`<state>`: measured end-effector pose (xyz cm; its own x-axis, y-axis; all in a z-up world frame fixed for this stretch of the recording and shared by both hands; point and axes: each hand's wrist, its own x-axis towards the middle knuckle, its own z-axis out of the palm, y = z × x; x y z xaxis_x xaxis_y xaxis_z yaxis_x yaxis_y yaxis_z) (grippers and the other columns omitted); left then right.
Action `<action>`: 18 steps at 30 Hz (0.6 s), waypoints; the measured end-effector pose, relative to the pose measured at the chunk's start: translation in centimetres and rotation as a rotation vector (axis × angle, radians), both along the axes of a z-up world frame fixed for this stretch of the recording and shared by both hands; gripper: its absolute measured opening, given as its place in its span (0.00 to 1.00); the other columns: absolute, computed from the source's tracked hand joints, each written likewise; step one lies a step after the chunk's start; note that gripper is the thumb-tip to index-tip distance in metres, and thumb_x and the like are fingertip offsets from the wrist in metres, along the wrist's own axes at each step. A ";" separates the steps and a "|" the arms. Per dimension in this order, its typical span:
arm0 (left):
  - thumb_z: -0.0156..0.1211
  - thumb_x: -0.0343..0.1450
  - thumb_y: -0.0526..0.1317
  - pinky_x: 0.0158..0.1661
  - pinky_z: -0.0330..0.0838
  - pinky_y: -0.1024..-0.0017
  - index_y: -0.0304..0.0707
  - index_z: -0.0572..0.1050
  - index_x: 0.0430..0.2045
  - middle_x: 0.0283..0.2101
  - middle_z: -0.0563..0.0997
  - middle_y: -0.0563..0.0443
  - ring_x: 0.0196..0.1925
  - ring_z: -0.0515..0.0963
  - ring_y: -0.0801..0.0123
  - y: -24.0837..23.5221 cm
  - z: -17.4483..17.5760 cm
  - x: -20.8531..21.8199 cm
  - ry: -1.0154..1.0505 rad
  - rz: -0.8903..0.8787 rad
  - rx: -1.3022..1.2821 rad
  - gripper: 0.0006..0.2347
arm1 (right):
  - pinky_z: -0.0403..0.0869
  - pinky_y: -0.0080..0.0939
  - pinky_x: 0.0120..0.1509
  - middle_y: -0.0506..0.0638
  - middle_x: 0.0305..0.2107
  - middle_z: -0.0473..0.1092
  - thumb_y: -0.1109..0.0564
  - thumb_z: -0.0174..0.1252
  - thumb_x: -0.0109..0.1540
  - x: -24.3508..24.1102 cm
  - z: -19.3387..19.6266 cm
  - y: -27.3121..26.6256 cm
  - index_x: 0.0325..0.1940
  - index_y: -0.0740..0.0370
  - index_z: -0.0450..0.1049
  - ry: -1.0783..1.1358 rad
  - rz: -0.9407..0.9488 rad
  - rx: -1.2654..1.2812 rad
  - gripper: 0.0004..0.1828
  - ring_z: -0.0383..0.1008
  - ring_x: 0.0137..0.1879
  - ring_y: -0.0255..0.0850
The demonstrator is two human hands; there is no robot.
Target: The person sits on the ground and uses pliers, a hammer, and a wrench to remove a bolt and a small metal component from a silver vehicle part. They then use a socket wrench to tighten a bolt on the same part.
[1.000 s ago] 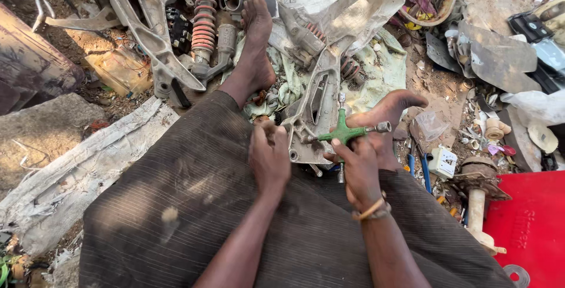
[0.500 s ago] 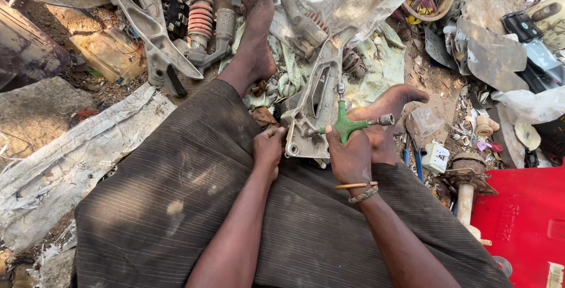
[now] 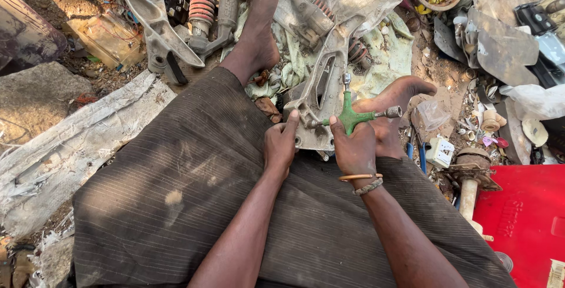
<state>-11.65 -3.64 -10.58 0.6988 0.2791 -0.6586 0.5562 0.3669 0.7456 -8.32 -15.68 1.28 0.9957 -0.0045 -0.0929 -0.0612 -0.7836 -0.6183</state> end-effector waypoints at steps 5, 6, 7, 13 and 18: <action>0.62 0.63 0.66 0.30 0.74 0.67 0.30 0.83 0.36 0.25 0.82 0.48 0.28 0.81 0.70 0.7 0.8 0.3 -0.023 -0.042 0.079 0.31 | 0.61 0.45 0.23 0.49 0.11 0.64 0.44 0.63 0.65 -0.3 0.8 0.2 0.22 0.66 0.70 -0.030 0.034 -0.006 0.26 0.59 0.19 0.36; 0.63 0.62 0.66 0.31 0.74 0.69 0.29 0.84 0.36 0.26 0.83 0.49 0.29 0.81 0.71 0.8 0.8 0.2 -0.059 -0.010 0.080 0.31 | 0.61 0.46 0.23 0.50 0.11 0.65 0.43 0.63 0.65 -0.4 0.9 0.3 0.21 0.67 0.70 -0.044 0.036 -0.013 0.28 0.60 0.18 0.36; 0.64 0.63 0.65 0.31 0.74 0.69 0.29 0.84 0.36 0.26 0.83 0.49 0.30 0.81 0.72 0.8 0.8 0.2 -0.066 0.010 0.072 0.31 | 0.62 0.46 0.24 0.50 0.11 0.65 0.43 0.64 0.65 -0.4 0.9 0.4 0.20 0.67 0.70 -0.059 0.038 -0.020 0.29 0.61 0.18 0.36; 0.66 0.65 0.62 0.29 0.71 0.67 0.27 0.85 0.31 0.24 0.82 0.47 0.27 0.78 0.71 0.5 0.8 0.2 -0.043 0.035 0.049 0.28 | 0.65 0.49 0.24 0.56 0.10 0.66 0.37 0.65 0.62 0.1 0.9 -0.4 0.19 0.68 0.71 -0.086 0.097 -0.252 0.33 0.67 0.16 0.44; 0.66 0.64 0.60 0.29 0.72 0.68 0.30 0.85 0.31 0.23 0.83 0.50 0.27 0.79 0.74 0.5 1.6 0.1 -0.053 0.054 0.083 0.25 | 0.72 0.52 0.33 0.59 0.18 0.70 0.27 0.67 0.59 2.4 0.3 -2.8 0.27 0.65 0.78 -0.437 0.368 -0.695 0.36 0.73 0.26 0.51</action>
<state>-11.56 -3.19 -8.96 0.7142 0.3696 -0.5944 0.4965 0.3312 0.8024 -5.89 -18.52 1.53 0.8909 0.4082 0.1990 0.3973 -0.9129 0.0935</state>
